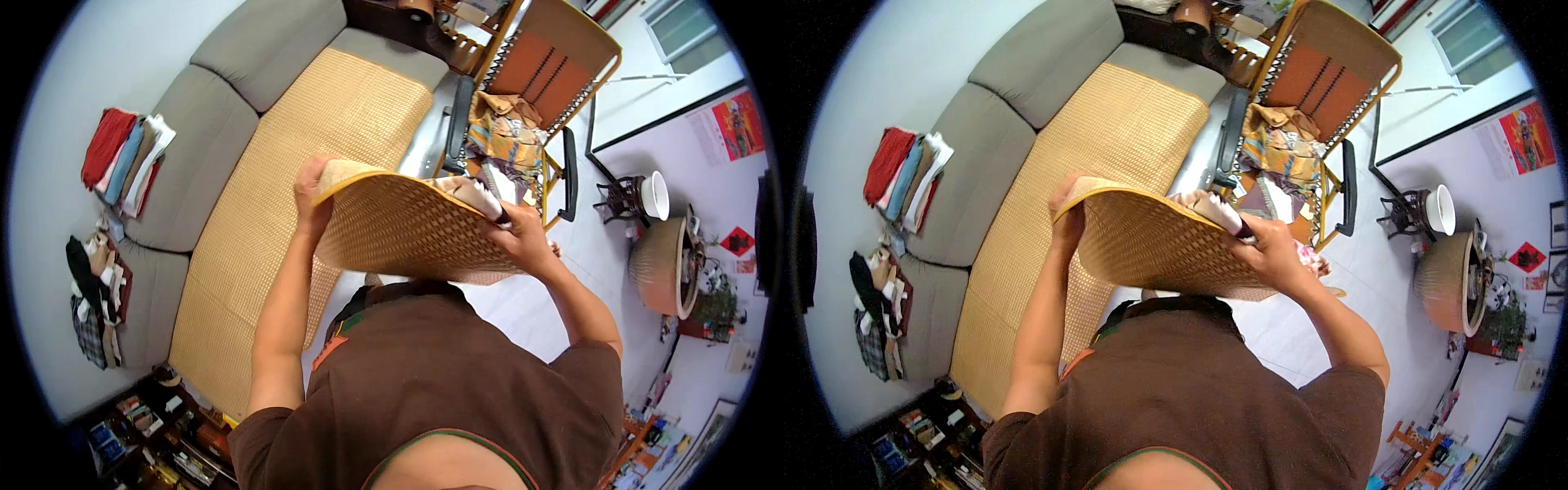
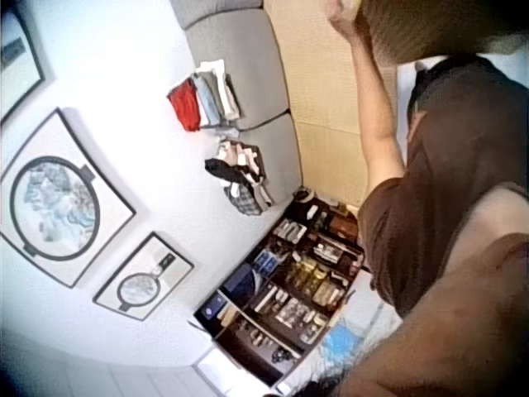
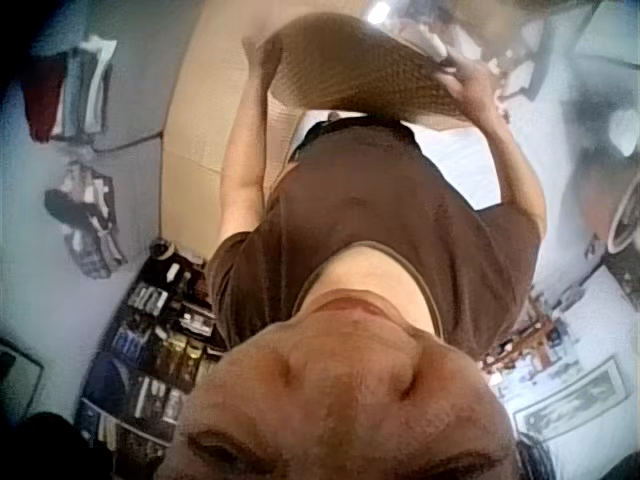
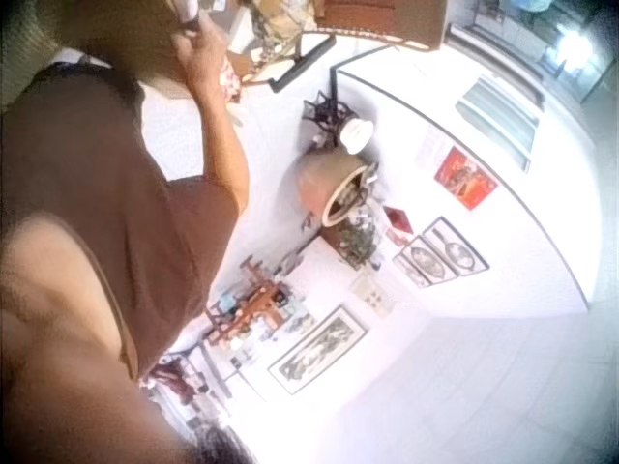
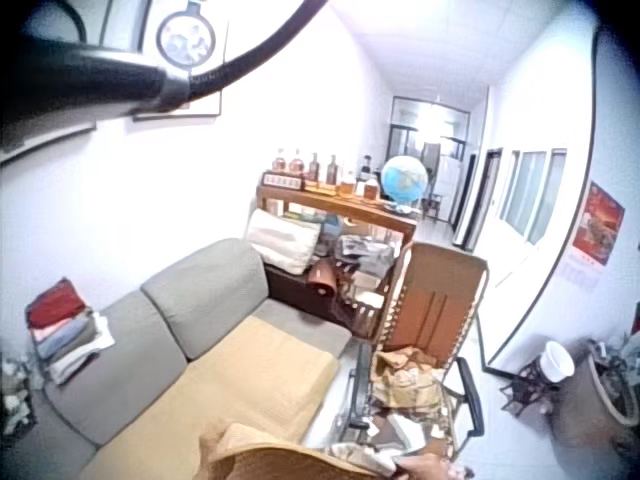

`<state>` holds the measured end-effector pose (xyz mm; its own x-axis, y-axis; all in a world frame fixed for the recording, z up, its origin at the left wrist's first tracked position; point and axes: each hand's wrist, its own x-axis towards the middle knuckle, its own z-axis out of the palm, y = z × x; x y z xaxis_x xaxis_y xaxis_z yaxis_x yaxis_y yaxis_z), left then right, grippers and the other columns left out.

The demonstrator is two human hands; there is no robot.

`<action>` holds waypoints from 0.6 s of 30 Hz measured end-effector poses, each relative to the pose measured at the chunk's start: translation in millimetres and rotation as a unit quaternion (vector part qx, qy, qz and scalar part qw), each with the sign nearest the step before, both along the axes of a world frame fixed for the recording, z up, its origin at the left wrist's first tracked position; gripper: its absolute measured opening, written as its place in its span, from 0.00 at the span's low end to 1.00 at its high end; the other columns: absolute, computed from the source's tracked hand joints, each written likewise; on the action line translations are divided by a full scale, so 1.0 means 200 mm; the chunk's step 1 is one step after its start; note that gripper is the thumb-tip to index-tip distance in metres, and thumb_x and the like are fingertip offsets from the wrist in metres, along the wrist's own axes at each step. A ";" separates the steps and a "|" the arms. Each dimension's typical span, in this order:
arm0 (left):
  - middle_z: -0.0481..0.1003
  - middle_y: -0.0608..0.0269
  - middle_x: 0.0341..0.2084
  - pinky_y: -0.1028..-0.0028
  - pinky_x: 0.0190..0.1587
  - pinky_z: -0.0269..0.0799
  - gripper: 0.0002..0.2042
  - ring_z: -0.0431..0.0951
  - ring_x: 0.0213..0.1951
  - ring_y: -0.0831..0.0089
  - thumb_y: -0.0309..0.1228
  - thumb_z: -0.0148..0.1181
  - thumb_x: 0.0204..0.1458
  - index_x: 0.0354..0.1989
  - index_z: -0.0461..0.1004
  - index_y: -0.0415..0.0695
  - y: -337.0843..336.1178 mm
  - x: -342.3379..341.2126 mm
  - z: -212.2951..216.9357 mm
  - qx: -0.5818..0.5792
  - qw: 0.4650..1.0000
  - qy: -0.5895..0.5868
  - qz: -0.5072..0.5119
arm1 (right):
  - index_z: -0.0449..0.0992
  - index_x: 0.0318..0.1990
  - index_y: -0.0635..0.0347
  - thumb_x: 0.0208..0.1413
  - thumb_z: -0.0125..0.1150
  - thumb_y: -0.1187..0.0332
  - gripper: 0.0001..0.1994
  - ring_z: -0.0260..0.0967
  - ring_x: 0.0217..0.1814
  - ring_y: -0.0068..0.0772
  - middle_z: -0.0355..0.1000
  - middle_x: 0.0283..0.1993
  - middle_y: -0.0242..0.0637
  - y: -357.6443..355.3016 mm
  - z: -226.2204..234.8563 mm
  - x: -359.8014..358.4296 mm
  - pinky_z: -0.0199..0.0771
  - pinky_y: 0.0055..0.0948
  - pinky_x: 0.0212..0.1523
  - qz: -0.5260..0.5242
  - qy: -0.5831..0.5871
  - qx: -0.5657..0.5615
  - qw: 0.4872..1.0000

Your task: The person unfolds a bamboo mat and spreads it over a couch before placing a decorative fabric cover on top and smoothing it out by hand.

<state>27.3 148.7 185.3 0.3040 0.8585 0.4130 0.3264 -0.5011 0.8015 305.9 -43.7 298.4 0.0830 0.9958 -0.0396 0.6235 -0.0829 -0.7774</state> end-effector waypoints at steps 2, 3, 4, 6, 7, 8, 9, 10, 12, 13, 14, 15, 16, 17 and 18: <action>0.73 0.59 0.29 0.71 0.39 0.67 0.11 0.72 0.33 0.65 0.35 0.58 0.48 0.34 0.72 0.40 -0.01 -0.17 0.04 0.041 0.998 0.012 0.052 | 0.73 0.44 0.63 0.47 0.59 0.73 0.14 0.66 0.30 0.17 0.74 0.28 0.41 0.07 -0.16 -0.08 0.68 0.25 0.33 -0.019 0.086 -0.044 0.995; 0.73 0.59 0.29 0.71 0.39 0.67 0.11 0.72 0.33 0.65 0.35 0.58 0.48 0.34 0.72 0.40 0.00 -0.28 0.01 0.042 0.997 0.014 0.064 | 0.73 0.44 0.64 0.48 0.58 0.73 0.13 0.68 0.32 0.18 0.74 0.29 0.37 0.12 -0.16 -0.16 0.68 0.24 0.35 -0.014 0.113 -0.057 0.992; 0.72 0.59 0.29 0.72 0.39 0.67 0.10 0.72 0.34 0.66 0.34 0.57 0.49 0.33 0.72 0.39 0.01 -0.38 -0.03 0.058 0.993 -0.069 0.075 | 0.73 0.44 0.65 0.48 0.57 0.73 0.14 0.68 0.33 0.19 0.74 0.30 0.36 0.17 -0.18 -0.23 0.68 0.24 0.36 0.003 0.142 -0.049 0.989; 0.72 0.59 0.30 0.72 0.40 0.67 0.10 0.72 0.35 0.68 0.33 0.54 0.53 0.33 0.71 0.37 0.02 -0.54 -0.04 0.095 0.980 -0.146 0.098 | 0.73 0.43 0.67 0.49 0.56 0.73 0.13 0.68 0.34 0.21 0.74 0.31 0.34 0.27 -0.19 -0.42 0.69 0.24 0.37 0.024 0.217 -0.032 0.975; 0.72 0.59 0.31 0.72 0.41 0.67 0.10 0.71 0.36 0.69 0.32 0.52 0.56 0.33 0.71 0.36 0.01 -0.61 0.01 0.115 0.977 -0.140 0.112 | 0.73 0.43 0.68 0.50 0.55 0.73 0.13 0.68 0.35 0.22 0.74 0.32 0.34 0.32 -0.16 -0.52 0.69 0.24 0.37 0.028 0.264 -0.022 0.964; 0.72 0.60 0.32 0.72 0.42 0.66 0.11 0.71 0.37 0.69 0.32 0.49 0.58 0.35 0.71 0.36 0.01 -0.70 0.04 0.110 0.975 -0.109 0.157 | 0.73 0.42 0.69 0.50 0.55 0.73 0.12 0.68 0.35 0.22 0.73 0.33 0.34 0.36 -0.10 -0.61 0.69 0.24 0.37 0.050 0.288 0.013 0.956; 0.72 0.60 0.34 0.72 0.44 0.66 0.12 0.71 0.38 0.70 0.33 0.46 0.61 0.36 0.70 0.35 0.00 -0.79 0.06 0.105 0.971 -0.078 0.199 | 0.73 0.41 0.69 0.50 0.54 0.73 0.12 0.68 0.35 0.23 0.73 0.34 0.35 0.42 -0.06 -0.68 0.69 0.24 0.37 0.070 0.312 0.049 0.946; 0.72 0.60 0.35 0.73 0.45 0.66 0.12 0.71 0.39 0.70 0.33 0.46 0.61 0.37 0.70 0.35 0.00 -0.83 0.12 0.087 0.969 -0.081 0.217 | 0.73 0.40 0.69 0.50 0.54 0.73 0.11 0.67 0.35 0.23 0.72 0.34 0.35 0.49 -0.05 -0.73 0.68 0.24 0.36 0.085 0.326 0.060 0.940; 0.72 0.60 0.37 0.73 0.48 0.65 0.11 0.71 0.41 0.71 0.32 0.46 0.61 0.38 0.70 0.36 0.01 -0.95 0.17 0.118 0.961 -0.113 0.225 | 0.72 0.37 0.69 0.50 0.53 0.73 0.09 0.67 0.33 0.23 0.71 0.32 0.35 0.63 0.01 -0.82 0.68 0.24 0.34 0.102 0.349 0.092 0.927; 0.72 0.59 0.37 0.73 0.48 0.66 0.11 0.72 0.42 0.71 0.31 0.46 0.61 0.40 0.70 0.35 0.02 -1.01 0.19 0.100 0.955 -0.112 0.256 | 0.72 0.36 0.69 0.50 0.53 0.73 0.08 0.66 0.31 0.24 0.71 0.31 0.34 0.70 0.07 -0.87 0.68 0.25 0.33 0.102 0.355 0.113 0.922; 0.73 0.59 0.38 0.72 0.48 0.66 0.11 0.72 0.42 0.70 0.31 0.46 0.61 0.41 0.70 0.34 0.03 -1.05 0.20 0.092 0.948 -0.122 0.278 | 0.72 0.34 0.68 0.50 0.53 0.73 0.07 0.66 0.31 0.23 0.70 0.29 0.33 0.78 0.11 -0.90 0.67 0.24 0.32 0.104 0.364 0.135 0.915; 0.73 0.58 0.39 0.72 0.48 0.67 0.12 0.73 0.43 0.70 0.30 0.46 0.61 0.43 0.70 0.33 0.03 -1.07 0.21 0.083 0.941 -0.131 0.301 | 0.71 0.32 0.67 0.50 0.53 0.73 0.06 0.65 0.30 0.22 0.70 0.28 0.32 0.86 0.14 -0.94 0.66 0.24 0.30 0.107 0.373 0.156 0.908; 0.73 0.57 0.40 0.71 0.48 0.68 0.13 0.73 0.43 0.68 0.29 0.46 0.61 0.46 0.69 0.31 0.02 -1.07 0.26 0.082 0.929 -0.099 0.348 | 0.71 0.32 0.67 0.50 0.53 0.73 0.06 0.65 0.30 0.22 0.70 0.28 0.32 0.93 0.17 -0.97 0.66 0.24 0.30 0.108 0.374 0.157 0.908; 0.73 0.57 0.40 0.71 0.48 0.68 0.13 0.73 0.43 0.68 0.29 0.46 0.61 0.46 0.69 0.31 0.03 -1.06 0.29 0.083 0.929 -0.099 0.348 | 0.71 0.32 0.66 0.51 0.53 0.73 0.05 0.65 0.29 0.20 0.69 0.27 0.31 1.00 0.19 -1.00 0.66 0.23 0.30 0.108 0.400 0.179 0.893; 0.73 0.56 0.41 0.70 0.48 0.68 0.13 0.73 0.44 0.68 0.29 0.45 0.61 0.46 0.69 0.31 0.05 -1.06 0.31 0.096 0.928 -0.119 0.340 | 0.72 0.31 0.65 0.51 0.54 0.73 0.04 0.65 0.29 0.18 0.69 0.27 0.30 1.07 0.21 -1.02 0.65 0.22 0.29 0.112 0.426 0.200 0.875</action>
